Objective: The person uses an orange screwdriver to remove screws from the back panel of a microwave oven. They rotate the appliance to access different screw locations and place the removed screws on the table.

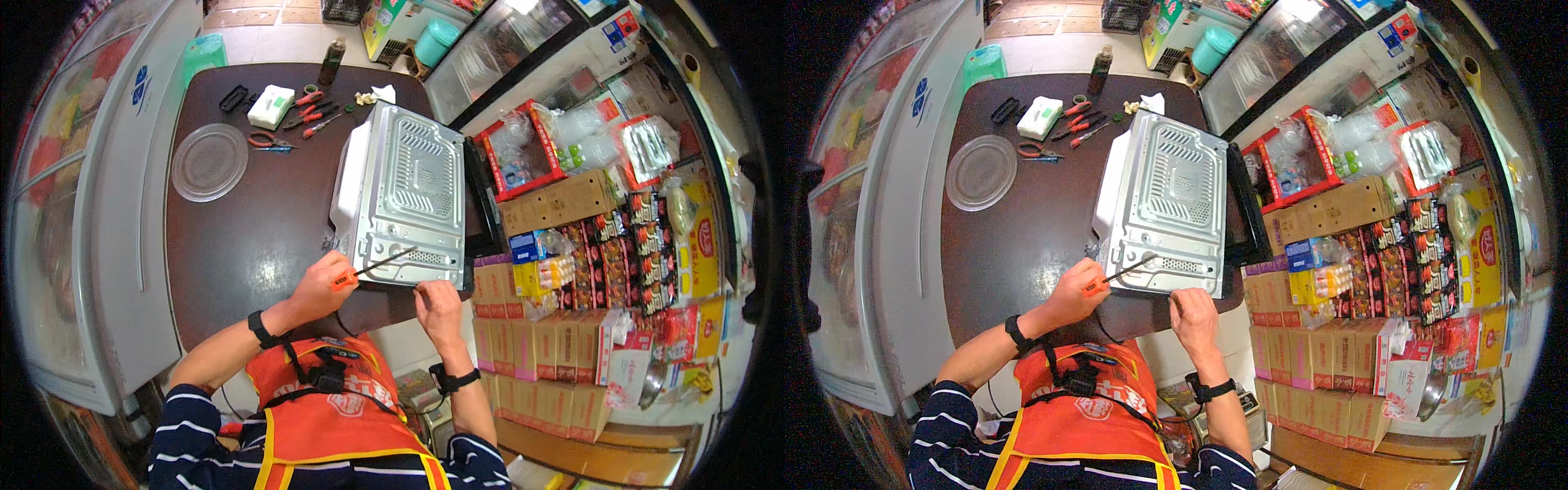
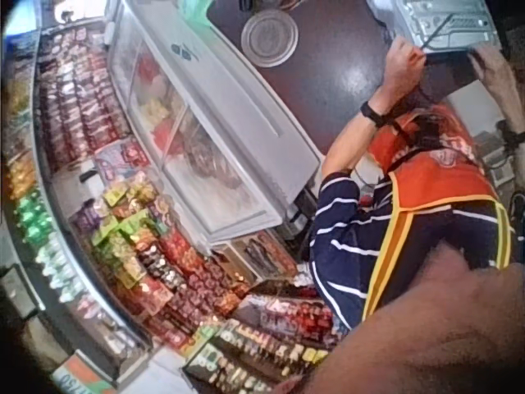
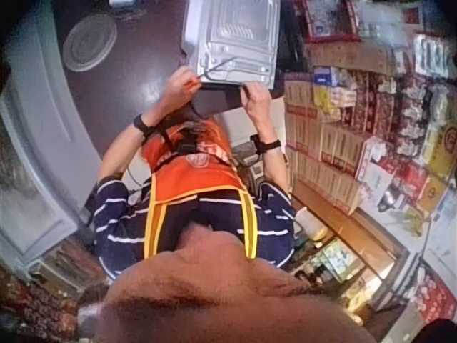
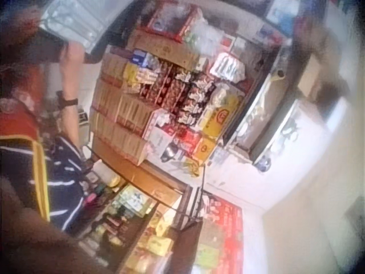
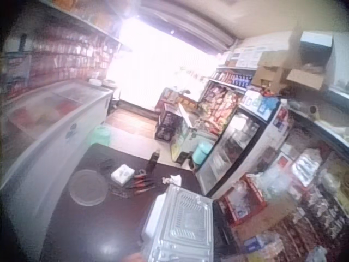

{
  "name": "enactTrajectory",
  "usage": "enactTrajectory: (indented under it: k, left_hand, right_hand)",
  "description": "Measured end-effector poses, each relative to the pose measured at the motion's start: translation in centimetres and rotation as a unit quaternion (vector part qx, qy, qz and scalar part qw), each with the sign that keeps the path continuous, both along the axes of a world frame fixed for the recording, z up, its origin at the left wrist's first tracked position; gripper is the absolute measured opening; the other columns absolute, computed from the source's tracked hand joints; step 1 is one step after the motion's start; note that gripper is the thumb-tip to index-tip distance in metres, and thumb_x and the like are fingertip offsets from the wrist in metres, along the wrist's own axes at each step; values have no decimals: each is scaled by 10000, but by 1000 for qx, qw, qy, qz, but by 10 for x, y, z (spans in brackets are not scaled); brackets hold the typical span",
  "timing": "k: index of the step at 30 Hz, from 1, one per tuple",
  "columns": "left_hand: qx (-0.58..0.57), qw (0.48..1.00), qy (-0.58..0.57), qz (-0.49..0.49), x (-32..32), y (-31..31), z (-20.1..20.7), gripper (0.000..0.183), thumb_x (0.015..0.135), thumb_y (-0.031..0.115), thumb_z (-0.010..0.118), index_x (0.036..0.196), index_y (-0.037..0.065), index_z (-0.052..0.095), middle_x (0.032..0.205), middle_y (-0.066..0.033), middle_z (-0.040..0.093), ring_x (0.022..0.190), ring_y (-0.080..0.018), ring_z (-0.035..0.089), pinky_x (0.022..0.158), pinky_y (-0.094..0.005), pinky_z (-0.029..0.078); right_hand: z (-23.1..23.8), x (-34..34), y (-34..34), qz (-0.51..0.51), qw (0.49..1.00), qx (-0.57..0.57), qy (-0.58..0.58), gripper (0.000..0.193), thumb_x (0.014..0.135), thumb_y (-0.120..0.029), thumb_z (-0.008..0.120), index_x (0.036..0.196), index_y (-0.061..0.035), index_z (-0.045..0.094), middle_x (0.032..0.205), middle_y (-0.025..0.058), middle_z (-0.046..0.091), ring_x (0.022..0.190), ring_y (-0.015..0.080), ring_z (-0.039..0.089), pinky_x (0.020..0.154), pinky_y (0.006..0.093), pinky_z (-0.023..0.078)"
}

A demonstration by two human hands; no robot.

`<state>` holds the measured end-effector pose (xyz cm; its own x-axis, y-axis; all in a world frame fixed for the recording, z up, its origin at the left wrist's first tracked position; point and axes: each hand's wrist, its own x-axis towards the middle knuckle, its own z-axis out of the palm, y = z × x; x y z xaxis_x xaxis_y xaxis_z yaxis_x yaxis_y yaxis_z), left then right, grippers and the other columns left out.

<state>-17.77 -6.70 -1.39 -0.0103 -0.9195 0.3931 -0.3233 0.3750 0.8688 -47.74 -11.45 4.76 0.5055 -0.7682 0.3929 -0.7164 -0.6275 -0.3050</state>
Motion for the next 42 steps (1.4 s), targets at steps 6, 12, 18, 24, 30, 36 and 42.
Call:
enactTrajectory:
  k: [6,12,18,24,30,36,42]
  left_hand:
    - [296,927,229,9,27,-9,-4,203,1042,221,771,1106,44,693,819,25,634,630,-78,571,585,-305,487]
    - [302,917,261,1,34,-49,-5,229,994,240,788,1075,48,692,853,-1,657,700,-104,616,618,-318,524]
    - [332,908,252,-38,25,-60,-1,248,970,250,828,1053,61,691,865,10,668,706,-99,608,637,-315,531]
    - [325,899,291,-47,20,-51,-11,284,973,243,850,1105,41,700,889,3,688,715,-92,625,652,-307,540]
    - [283,929,236,-27,15,-42,-6,319,972,194,857,1172,28,672,1020,-25,716,797,-95,657,631,-285,558]
    - [284,945,161,-16,14,-39,-8,432,900,224,896,1207,4,688,1089,-108,768,1022,-216,744,928,-375,606]
    - [289,944,156,-32,13,-42,-6,476,896,221,894,1252,13,657,1031,-71,711,966,-186,698,882,-360,586]
  right_hand:
    - [0,-27,-9,-69,996,-5,-58,206,855,-95,908,987,-67,752,1066,129,724,1063,344,675,936,445,553]
    - [-7,-73,-69,-230,967,100,-41,503,1042,-294,779,1438,-1,677,1443,187,683,1300,344,635,1116,454,499]
    - [-18,-83,-109,-217,910,310,-171,478,1132,-320,688,1440,46,705,1314,137,787,1137,199,712,1011,339,553]
    - [-15,-73,-119,-222,877,357,-234,490,1155,-344,650,1420,62,721,1314,101,782,1169,170,694,1045,340,538]
    - [-26,-74,-152,-243,881,374,-160,585,1175,-457,576,1340,78,746,1221,97,801,1122,167,690,1005,354,542]
    - [-49,-97,-139,-214,864,391,-233,514,1159,-412,633,1368,43,751,1246,67,797,1142,144,692,1019,325,541]
    - [-53,-106,-122,-193,860,386,-270,503,1137,-378,680,1413,39,730,1315,75,781,1212,158,689,1079,331,526]
